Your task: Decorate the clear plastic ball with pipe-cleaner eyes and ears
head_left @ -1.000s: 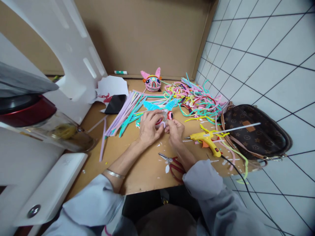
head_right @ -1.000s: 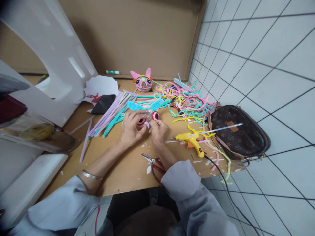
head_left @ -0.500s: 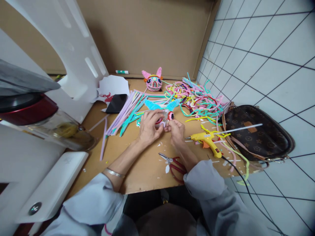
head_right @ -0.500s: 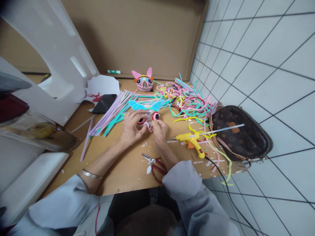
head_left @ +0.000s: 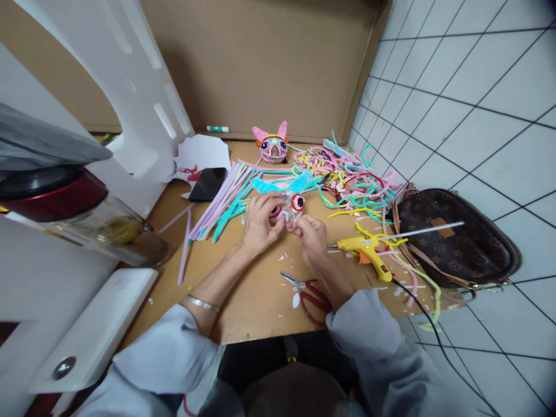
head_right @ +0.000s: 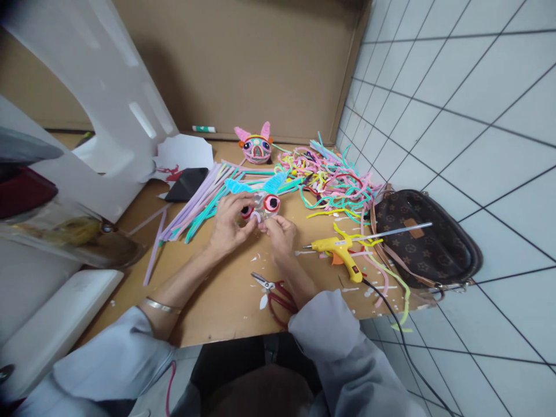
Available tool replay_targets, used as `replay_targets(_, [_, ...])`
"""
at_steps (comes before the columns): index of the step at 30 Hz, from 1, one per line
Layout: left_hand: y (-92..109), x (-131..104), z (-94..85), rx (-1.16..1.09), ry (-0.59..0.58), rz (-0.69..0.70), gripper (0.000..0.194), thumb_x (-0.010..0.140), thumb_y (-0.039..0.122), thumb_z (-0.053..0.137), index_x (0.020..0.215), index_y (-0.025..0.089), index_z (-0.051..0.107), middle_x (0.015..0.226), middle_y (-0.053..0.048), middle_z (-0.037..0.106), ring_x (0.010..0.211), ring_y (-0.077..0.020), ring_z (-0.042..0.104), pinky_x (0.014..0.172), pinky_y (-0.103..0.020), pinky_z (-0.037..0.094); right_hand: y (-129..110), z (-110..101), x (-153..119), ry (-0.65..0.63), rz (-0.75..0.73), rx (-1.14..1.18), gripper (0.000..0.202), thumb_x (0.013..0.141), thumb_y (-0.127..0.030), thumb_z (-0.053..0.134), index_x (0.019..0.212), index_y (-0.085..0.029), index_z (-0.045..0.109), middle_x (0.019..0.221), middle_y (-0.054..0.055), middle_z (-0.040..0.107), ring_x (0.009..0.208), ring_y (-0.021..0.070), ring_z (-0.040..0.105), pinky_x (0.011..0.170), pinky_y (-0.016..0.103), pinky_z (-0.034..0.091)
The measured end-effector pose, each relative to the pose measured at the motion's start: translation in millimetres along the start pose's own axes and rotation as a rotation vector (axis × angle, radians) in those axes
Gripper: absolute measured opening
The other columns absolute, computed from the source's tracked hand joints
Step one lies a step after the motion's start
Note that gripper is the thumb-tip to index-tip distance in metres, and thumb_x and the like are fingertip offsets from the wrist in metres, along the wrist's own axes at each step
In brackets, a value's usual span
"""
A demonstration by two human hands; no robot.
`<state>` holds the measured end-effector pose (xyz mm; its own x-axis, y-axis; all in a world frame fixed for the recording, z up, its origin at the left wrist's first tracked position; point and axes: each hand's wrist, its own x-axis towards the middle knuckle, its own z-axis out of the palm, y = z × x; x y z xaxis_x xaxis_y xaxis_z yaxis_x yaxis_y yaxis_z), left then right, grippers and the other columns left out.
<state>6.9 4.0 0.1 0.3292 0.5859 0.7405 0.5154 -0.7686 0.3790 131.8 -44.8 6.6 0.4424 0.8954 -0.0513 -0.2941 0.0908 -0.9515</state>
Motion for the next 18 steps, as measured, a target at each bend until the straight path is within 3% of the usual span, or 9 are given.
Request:
replay_targets(8, [-2, 0, -0.3, 0.011, 0.004, -0.019, 0.015, 0.089, 0.031, 0.059, 0.101, 0.023, 0.064, 0.124, -0.009, 0.072, 0.113, -0.0287, 0.062, 0.097, -0.045, 0.045, -13, -37, -7, -0.076, -0.16, -0.438, 0.025, 0.071, -0.032, 0.044, 0.048, -0.024, 0.037, 0.043, -0.006, 0.037, 0.047, 0.0107, 0.035, 0.049, 0.025, 0.028])
replay_targets(12, [-3, -1, -0.4, 0.003, 0.023, -0.002, 0.014, 0.09, 0.031, 0.06, 0.099, 0.023, 0.064, 0.125, -0.01, 0.072, 0.112, -0.0284, 0.062, 0.096, -0.044, 0.045, -28, -52, -9, -0.298, -0.225, -0.869, 0.025, 0.071, -0.029, 0.052, 0.049, -0.023, 0.041, 0.045, -0.005, 0.041, 0.049, 0.011, 0.037, 0.052, 0.026, 0.024])
replay_targets(15, [-4, 0, -1.0, -0.002, 0.029, 0.001, 0.013, 0.089, 0.031, 0.06, 0.099, 0.022, 0.063, 0.124, -0.01, 0.072, 0.111, -0.0282, 0.063, 0.096, -0.044, 0.045, -41, -55, -9, -0.302, -0.308, -1.084, 0.013, 0.062, -0.017, 0.057, 0.055, -0.022, 0.047, 0.056, -0.004, 0.051, 0.055, 0.0118, 0.042, 0.056, 0.026, 0.025])
replay_targets(18, [-5, 0, -0.9, -0.012, 0.02, -0.027, 0.014, 0.09, 0.032, 0.059, 0.101, 0.023, 0.062, 0.124, -0.01, 0.072, 0.11, -0.0279, 0.064, 0.097, -0.045, 0.046, -48, -57, 0, -0.27, -0.364, -1.083, 0.012, 0.06, -0.014, 0.057, 0.066, -0.023, 0.054, 0.062, -0.004, 0.053, 0.06, 0.0133, 0.045, 0.059, 0.026, 0.027])
